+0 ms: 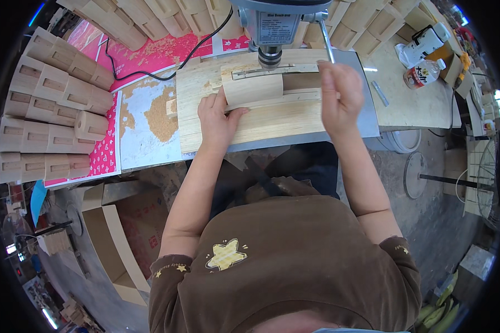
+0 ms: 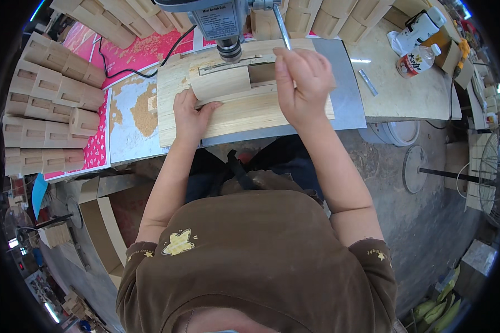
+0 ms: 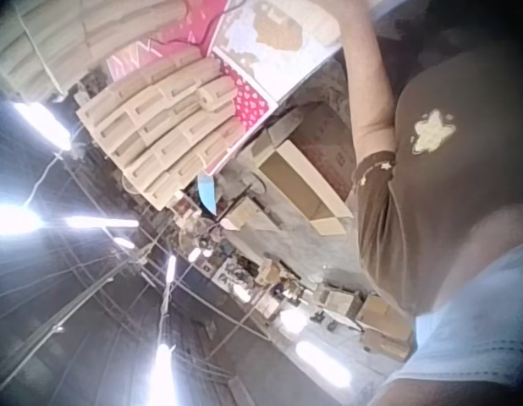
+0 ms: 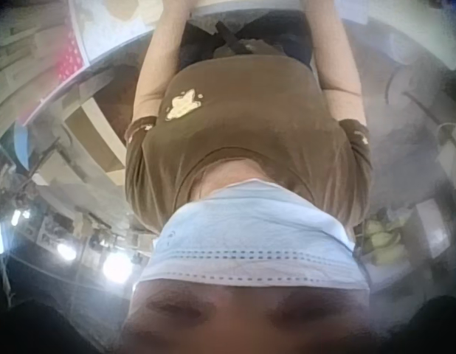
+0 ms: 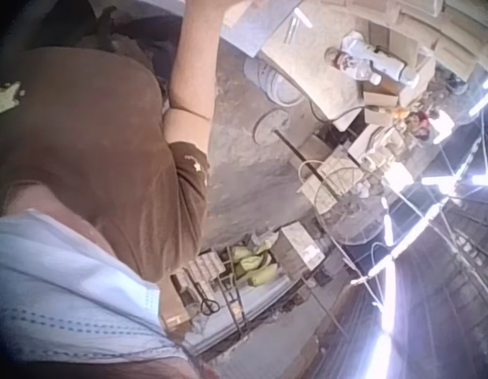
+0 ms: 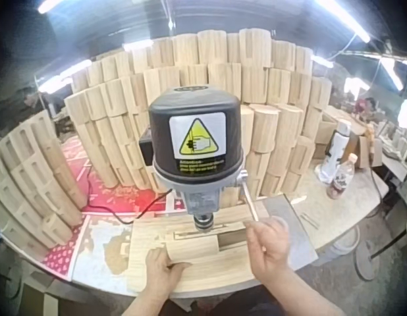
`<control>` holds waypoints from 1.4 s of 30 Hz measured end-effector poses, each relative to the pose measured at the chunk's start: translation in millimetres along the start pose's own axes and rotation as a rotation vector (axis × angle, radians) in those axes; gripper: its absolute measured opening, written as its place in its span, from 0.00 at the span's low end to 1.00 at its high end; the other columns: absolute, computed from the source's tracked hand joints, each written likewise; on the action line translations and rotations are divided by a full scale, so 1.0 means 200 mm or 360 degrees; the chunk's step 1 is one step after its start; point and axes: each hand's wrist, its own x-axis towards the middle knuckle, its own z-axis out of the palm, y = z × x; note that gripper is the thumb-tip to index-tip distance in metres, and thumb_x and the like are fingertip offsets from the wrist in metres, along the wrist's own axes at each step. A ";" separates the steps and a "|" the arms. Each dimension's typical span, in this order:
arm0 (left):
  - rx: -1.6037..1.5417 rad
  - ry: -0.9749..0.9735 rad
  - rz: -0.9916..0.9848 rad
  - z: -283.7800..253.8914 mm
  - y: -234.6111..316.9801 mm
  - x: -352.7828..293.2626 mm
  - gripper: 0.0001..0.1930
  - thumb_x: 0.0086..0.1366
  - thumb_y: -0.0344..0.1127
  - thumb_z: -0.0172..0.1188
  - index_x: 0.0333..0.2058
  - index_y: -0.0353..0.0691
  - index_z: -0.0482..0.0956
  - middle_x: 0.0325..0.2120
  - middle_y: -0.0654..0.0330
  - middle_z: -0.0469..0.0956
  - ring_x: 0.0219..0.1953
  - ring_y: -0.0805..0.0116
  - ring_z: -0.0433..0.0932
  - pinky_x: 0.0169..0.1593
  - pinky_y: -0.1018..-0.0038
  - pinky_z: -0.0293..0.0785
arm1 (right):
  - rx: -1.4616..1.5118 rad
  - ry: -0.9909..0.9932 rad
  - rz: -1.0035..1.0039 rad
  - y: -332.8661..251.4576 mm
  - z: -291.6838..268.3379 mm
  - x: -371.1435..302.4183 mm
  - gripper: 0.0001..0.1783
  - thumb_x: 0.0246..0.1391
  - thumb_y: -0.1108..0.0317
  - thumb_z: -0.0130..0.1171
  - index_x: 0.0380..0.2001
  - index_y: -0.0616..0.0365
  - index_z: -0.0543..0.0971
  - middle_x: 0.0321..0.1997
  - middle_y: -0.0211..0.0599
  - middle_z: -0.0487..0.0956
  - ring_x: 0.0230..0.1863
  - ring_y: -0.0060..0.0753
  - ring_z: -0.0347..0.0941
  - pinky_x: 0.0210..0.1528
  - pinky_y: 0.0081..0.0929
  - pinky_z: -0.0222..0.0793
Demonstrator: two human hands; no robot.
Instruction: Drilling holes into cylindrical wooden blocks using a bench drill press.
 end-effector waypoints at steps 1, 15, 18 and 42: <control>-0.0001 0.0000 0.0003 0.00 0.00 0.00 0.36 0.37 0.38 0.73 0.49 0.35 0.72 0.25 0.59 0.72 0.31 0.59 0.69 0.39 0.66 0.64 | -0.0002 0.0002 0.0000 0.04 0.03 -0.03 0.04 0.50 0.72 0.56 0.31 0.58 0.78 0.22 0.32 0.74 0.26 0.36 0.70 0.40 0.31 0.63; 0.0015 -0.0038 0.0085 0.12 0.12 0.04 0.36 0.39 0.42 0.71 0.50 0.36 0.71 0.27 0.59 0.72 0.34 0.58 0.69 0.43 0.64 0.61 | -0.0181 0.0012 0.0154 0.10 0.08 0.87 0.16 0.56 0.64 0.47 0.25 0.66 0.75 0.21 0.48 0.73 0.26 0.43 0.71 0.31 0.30 0.64; 0.0030 -0.0084 -0.0003 0.13 0.12 0.03 0.36 0.40 0.43 0.70 0.50 0.36 0.71 0.27 0.60 0.72 0.34 0.59 0.68 0.44 0.64 0.61 | -0.0264 -0.0180 0.0339 0.11 0.08 0.92 0.16 0.55 0.62 0.48 0.24 0.65 0.75 0.21 0.50 0.73 0.27 0.46 0.72 0.31 0.32 0.64; 0.0055 -0.0082 -0.0056 0.08 0.10 0.01 0.34 0.41 0.43 0.70 0.49 0.36 0.72 0.27 0.60 0.72 0.34 0.59 0.69 0.45 0.65 0.60 | 0.0072 -0.0015 -0.0058 -0.03 -0.07 0.43 0.08 0.53 0.74 0.54 0.37 0.63 0.76 0.23 0.33 0.71 0.25 0.31 0.67 0.31 0.22 0.64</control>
